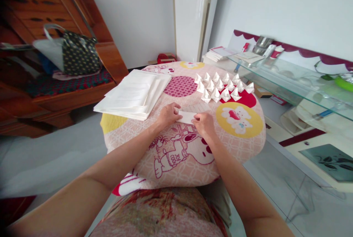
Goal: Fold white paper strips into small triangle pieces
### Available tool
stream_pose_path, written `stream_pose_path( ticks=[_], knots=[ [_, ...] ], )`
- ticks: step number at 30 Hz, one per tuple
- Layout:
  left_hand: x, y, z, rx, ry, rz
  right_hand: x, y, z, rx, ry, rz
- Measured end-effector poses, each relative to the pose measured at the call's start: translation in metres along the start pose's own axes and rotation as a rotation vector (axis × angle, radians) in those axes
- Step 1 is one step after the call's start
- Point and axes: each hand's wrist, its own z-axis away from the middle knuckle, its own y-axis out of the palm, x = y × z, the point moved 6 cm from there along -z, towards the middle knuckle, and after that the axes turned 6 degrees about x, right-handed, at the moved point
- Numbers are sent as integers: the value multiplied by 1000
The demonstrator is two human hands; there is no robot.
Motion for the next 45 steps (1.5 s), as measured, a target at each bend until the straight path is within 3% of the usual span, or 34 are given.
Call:
stream_pose_path(
  ticks=[18,36,45],
  knots=[
    [2,1,-5,-13,-39,-1,-2,-2,0,6,8,4],
    [3,1,-7,-9,-33,-40,3,2,-6,41,12,159],
    [-4,5,-2,-39,88,-124,7,2,-6,84,24,209]
  ],
)
